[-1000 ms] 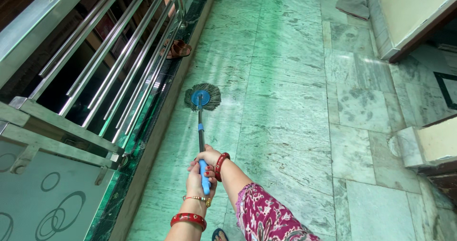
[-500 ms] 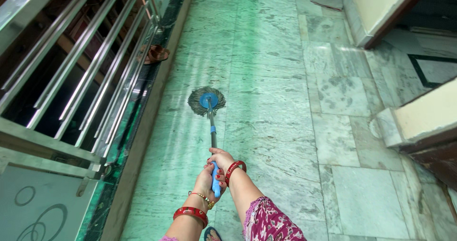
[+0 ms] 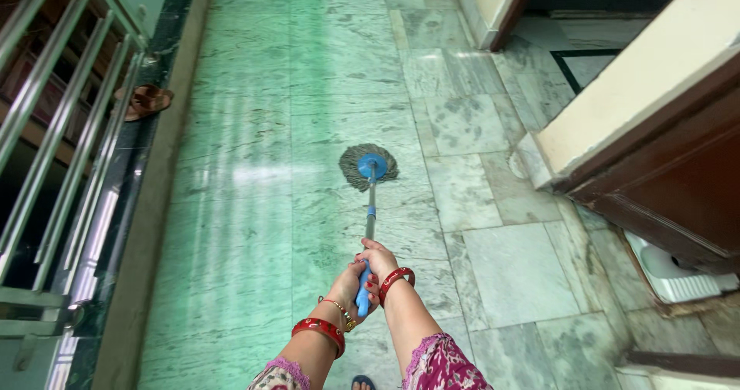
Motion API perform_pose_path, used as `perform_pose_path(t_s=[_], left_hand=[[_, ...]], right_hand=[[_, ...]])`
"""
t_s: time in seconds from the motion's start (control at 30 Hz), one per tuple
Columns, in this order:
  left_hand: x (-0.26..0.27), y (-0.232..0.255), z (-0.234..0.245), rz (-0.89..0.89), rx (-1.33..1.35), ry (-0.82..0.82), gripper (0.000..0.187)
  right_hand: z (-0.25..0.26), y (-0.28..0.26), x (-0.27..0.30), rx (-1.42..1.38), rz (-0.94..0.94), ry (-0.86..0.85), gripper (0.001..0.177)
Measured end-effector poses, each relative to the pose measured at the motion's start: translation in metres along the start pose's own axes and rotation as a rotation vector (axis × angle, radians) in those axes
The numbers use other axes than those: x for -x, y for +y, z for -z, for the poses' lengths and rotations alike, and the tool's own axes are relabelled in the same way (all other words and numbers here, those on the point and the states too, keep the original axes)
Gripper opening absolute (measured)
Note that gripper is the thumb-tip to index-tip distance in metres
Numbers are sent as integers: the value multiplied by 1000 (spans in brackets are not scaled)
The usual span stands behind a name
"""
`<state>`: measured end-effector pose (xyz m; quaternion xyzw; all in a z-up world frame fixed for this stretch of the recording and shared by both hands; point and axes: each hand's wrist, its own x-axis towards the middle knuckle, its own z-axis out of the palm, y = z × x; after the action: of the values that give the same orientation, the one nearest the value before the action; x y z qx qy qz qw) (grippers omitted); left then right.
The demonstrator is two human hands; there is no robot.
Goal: The person mops a tiled floor in a hallway and then uses a spin mop bucket to wring out the mop head.
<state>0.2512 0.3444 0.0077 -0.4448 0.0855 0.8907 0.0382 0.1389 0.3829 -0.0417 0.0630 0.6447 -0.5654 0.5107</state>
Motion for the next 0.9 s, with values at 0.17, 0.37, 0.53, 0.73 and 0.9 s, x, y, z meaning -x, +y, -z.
perform_pose_path(t_s=[0.17,0.37,0.53,0.73,0.9], left_hand=[[-46,-38,-20,108,-116,-58,38],[-56,-71,-43,92,-203,-21,31],[-12,-60,-17,-32,-51,17,21],[51,-30,77,-91,162,-75,25],[112,-6,163,-223,277,-59,18]], right_hand=[[65,9,11,-120,12,113,69],[111,23,10,-129,30,88,29],[64,24,19,-205,-1,6,36],[-44,63,26,62,60,-12,57],[-147,112,31,280,48,-85,82]])
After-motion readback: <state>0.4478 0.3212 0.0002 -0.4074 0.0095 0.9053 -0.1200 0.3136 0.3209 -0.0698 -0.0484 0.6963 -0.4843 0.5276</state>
